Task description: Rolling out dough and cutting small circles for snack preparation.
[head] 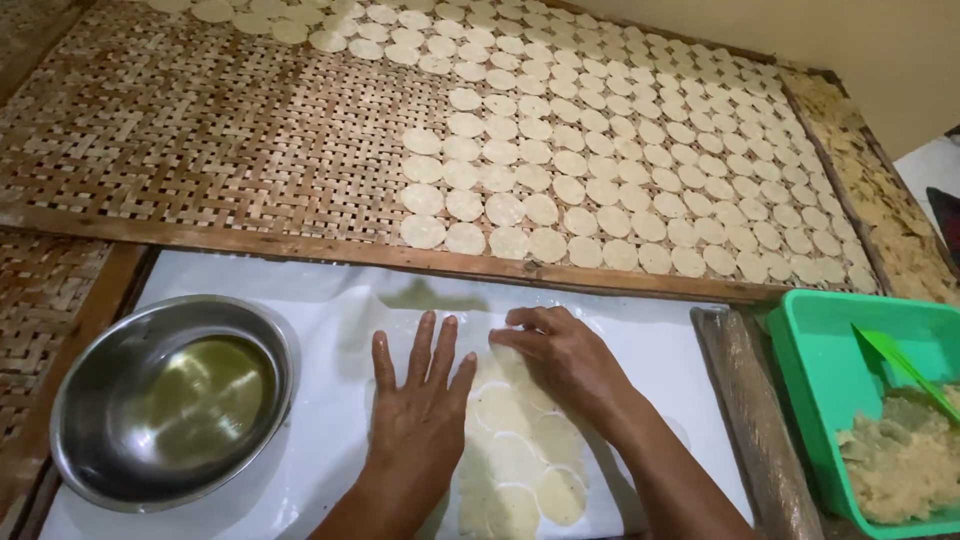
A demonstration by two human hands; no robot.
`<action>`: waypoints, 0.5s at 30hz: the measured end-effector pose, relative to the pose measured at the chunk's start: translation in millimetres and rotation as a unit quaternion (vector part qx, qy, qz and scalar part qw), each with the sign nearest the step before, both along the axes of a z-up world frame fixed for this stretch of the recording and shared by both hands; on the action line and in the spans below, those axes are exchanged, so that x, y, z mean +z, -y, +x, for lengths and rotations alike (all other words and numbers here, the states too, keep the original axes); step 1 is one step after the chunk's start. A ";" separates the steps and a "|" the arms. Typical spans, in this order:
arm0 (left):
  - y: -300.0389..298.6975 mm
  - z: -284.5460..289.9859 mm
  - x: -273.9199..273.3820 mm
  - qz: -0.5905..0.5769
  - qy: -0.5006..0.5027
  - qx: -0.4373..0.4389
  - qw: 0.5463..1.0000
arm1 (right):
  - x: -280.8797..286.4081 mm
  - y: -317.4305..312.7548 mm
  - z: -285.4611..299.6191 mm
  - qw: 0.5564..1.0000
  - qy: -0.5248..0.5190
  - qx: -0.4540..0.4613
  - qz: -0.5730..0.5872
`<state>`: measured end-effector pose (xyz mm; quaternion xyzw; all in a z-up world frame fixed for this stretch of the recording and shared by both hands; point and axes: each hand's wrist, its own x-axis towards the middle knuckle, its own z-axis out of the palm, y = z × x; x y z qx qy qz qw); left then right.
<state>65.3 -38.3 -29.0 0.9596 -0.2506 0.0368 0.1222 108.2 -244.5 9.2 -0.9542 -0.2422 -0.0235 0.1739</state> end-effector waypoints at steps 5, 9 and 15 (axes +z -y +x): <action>1.2 3.7 11.9 0.080 -0.094 0.000 0.992 | -8.4 16.4 -0.9 1.000 0.014 -0.010 0.007; -0.6 1.3 21.9 0.125 -0.107 0.004 0.986 | -7.5 34.1 -2.6 0.999 0.018 -0.031 0.007; -4.2 -2.8 29.5 0.148 -0.118 -0.009 0.982 | 0.7 63.1 -12.8 0.995 0.001 -0.097 0.017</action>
